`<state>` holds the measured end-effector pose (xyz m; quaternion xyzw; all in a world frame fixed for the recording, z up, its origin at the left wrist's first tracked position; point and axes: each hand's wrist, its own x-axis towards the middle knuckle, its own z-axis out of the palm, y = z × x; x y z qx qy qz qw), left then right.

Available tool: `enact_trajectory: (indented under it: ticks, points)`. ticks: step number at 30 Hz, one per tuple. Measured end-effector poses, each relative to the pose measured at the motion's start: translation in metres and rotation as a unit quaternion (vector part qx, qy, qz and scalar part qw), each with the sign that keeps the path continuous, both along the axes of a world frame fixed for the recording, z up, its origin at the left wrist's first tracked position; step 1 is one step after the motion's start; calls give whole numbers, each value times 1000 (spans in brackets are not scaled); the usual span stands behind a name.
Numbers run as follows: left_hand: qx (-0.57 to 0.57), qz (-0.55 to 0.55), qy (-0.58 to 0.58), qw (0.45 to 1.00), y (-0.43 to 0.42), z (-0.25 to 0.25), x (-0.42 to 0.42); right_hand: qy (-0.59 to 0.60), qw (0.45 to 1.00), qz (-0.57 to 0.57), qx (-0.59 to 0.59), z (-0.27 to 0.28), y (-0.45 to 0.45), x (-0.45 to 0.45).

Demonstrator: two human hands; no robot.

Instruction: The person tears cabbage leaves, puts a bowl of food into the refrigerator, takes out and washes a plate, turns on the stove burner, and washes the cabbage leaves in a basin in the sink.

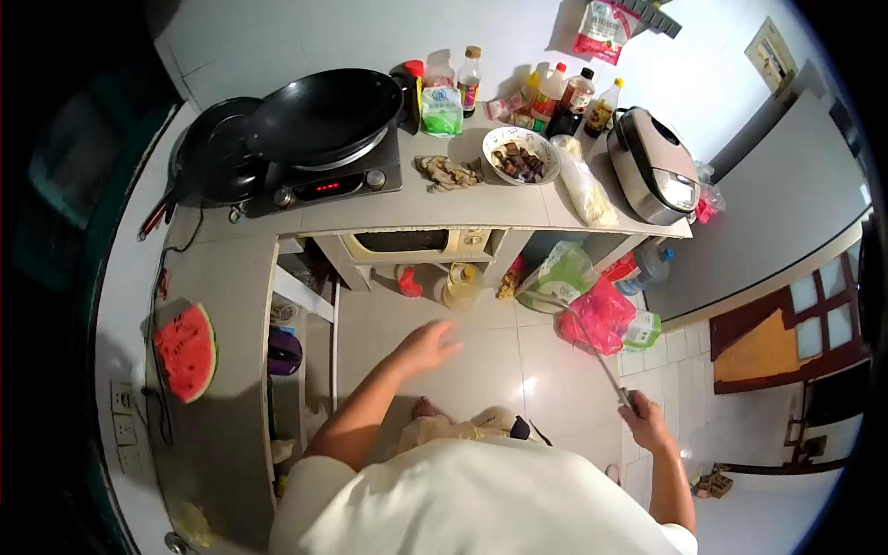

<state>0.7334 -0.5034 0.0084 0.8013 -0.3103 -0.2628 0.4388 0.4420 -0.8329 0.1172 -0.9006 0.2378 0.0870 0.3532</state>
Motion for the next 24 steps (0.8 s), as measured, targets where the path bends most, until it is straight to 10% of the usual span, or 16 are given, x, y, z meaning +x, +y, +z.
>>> enact_trajectory:
  ticks: [4,7,13,18,24]
  points:
    - [-71,14,123,990,-66,-16,75,33,902,-247,352,45,-19,39]
    - [-119,52,245,961,-121,-12,116,-18,968,-182,171,46,-61,69]
    - [-216,192,431,855,-215,9,180,-89,954,-147,247,71,-129,182]
    - [-277,245,498,784,-260,20,220,-191,977,69,-70,60,-163,292]
    - [-319,173,598,714,-281,-23,273,-75,986,60,-138,71,-158,371]
